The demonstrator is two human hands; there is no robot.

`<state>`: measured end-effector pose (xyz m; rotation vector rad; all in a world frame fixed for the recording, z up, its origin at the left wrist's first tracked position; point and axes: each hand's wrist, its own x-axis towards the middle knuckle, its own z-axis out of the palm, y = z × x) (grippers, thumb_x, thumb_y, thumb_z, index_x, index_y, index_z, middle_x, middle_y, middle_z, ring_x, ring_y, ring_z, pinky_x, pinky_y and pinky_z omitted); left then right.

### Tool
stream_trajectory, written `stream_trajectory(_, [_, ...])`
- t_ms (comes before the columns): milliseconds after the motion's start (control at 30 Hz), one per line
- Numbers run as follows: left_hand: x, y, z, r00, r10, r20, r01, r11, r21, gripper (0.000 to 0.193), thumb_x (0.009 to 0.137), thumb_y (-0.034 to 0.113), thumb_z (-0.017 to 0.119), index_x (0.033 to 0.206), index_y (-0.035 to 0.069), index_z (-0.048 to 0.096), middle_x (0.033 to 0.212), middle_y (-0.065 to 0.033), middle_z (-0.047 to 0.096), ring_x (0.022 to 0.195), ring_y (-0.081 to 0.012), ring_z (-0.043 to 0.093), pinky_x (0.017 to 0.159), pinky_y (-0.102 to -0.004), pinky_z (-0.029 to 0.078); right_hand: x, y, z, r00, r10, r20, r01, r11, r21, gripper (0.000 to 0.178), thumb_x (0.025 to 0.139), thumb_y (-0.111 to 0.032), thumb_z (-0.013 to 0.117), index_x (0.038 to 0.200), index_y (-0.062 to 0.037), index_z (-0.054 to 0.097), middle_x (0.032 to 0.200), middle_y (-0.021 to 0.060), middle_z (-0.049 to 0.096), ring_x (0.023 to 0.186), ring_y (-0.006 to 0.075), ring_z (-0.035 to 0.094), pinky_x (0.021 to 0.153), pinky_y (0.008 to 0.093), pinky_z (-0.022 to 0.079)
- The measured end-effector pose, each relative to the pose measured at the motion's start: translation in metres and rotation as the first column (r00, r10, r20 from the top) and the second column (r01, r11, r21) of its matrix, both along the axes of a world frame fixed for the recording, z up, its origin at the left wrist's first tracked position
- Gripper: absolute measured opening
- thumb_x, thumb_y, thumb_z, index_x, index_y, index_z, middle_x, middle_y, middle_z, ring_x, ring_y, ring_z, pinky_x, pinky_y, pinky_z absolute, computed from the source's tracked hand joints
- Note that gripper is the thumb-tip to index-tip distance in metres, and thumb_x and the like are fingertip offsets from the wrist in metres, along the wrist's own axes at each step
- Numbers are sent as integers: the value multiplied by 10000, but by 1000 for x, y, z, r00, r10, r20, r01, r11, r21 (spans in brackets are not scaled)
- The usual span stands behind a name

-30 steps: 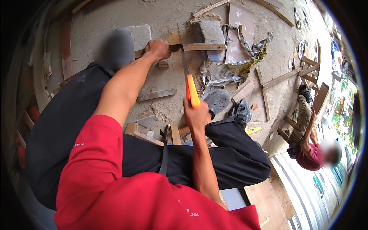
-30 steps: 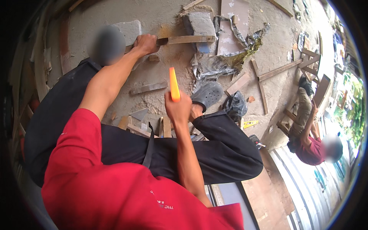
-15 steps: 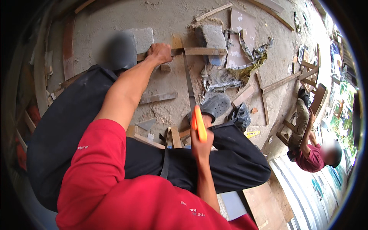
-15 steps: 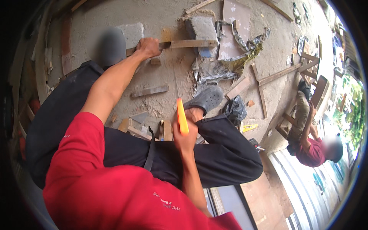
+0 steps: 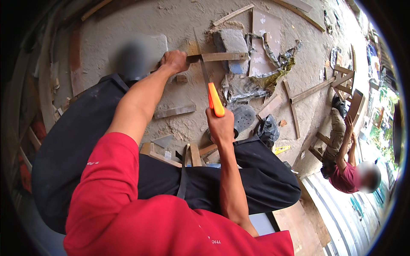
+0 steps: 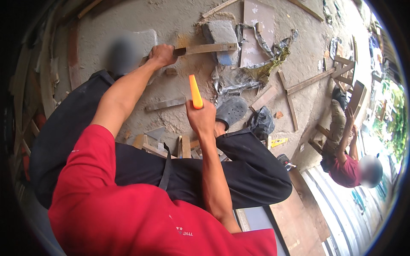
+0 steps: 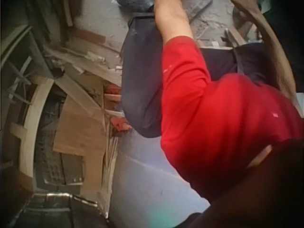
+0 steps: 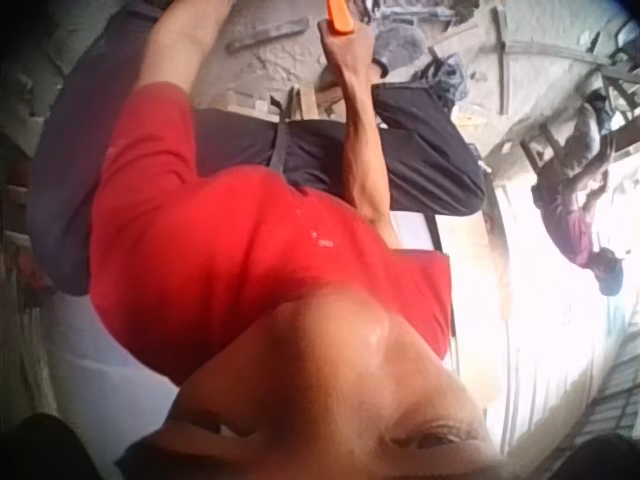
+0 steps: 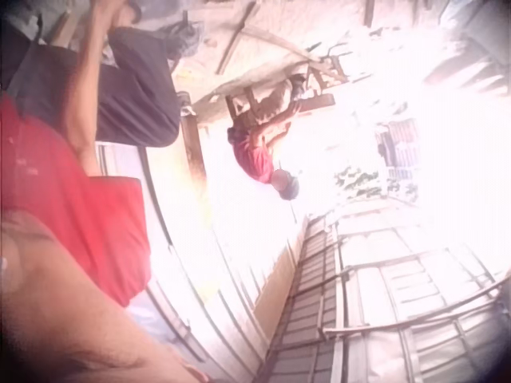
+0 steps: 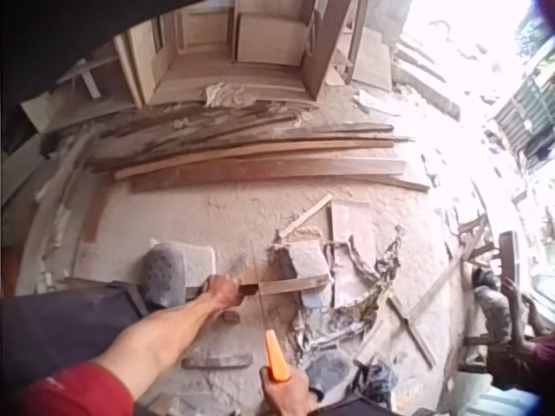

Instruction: The person sits on the floor and uses a hand saw to cut a small piece of wood that is held in place by a concrete block. The person repeatedly saws the wood back and forth.

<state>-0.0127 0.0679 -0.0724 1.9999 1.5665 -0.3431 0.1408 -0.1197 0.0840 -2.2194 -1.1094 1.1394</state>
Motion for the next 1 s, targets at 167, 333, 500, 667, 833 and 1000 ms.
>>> stream_trajectory(167, [9, -1, -10, 996, -79, -44, 79, 997, -14, 337, 771, 320, 635, 959, 55, 727, 913, -216, 702, 890, -360, 696, 802, -448, 552, 29, -63, 62, 996, -1, -86, 15, 988, 154, 195, 805, -183, 663, 773, 9, 649, 759, 235, 637, 657, 368, 644, 609, 407, 487])
stream_trajectory(333, [26, 13, -1, 1000, -21, -21, 22, 1000, 12, 363, 780, 351, 631, 952, 47, 730, 934, -220, 701, 913, -371, 690, 835, -448, 543, 25, 20, 17, 997, 71, 18, -71, 997, -33, 228, 795, -185, 670, 751, 31, 614, 678, 228, 603, 641, 415, 599, 584, 410, 466])
stream_trajectory(500, [45, 13, 0, 999, -29, -45, 30, 999, 18, 367, 778, 333, 634, 972, 37, 731, 960, -219, 704, 903, -375, 695, 790, -461, 561, 63, -42, 99, 996, 52, -65, -46, 995, 92, 183, 762, -174, 689, 741, -2, 630, 682, 215, 613, 649, 398, 622, 612, 432, 479])
stream_trajectory(667, [58, 7, 1, 998, -62, -17, 63, 998, 27, 384, 775, 337, 632, 987, 30, 723, 968, -219, 703, 897, -381, 695, 784, -464, 563, 57, -2, 33, 993, 83, 80, -86, 996, 30, 239, 772, -240, 702, 760, -8, 643, 681, 215, 617, 635, 391, 624, 582, 427, 477])
stream_trajectory(833, [42, 10, -9, 999, -48, -20, 49, 998, 41, 371, 775, 324, 628, 982, 32, 723, 950, -217, 706, 905, -380, 695, 807, -453, 557, 57, -46, 78, 996, 74, -53, -66, 988, 140, 160, 759, -149, 712, 778, -5, 644, 658, 187, 616, 599, 346, 634, 573, 408, 481])
stream_trajectory(1000, [32, 12, 0, 999, -54, 7, 54, 998, 45, 363, 755, 296, 632, 966, 15, 722, 938, -239, 700, 904, -381, 695, 805, -451, 555, 27, 7, 2, 999, -32, -38, 34, 998, 53, 319, 804, -246, 660, 718, 49, 575, 616, 231, 553, 548, 360, 580, 533, 413, 427])
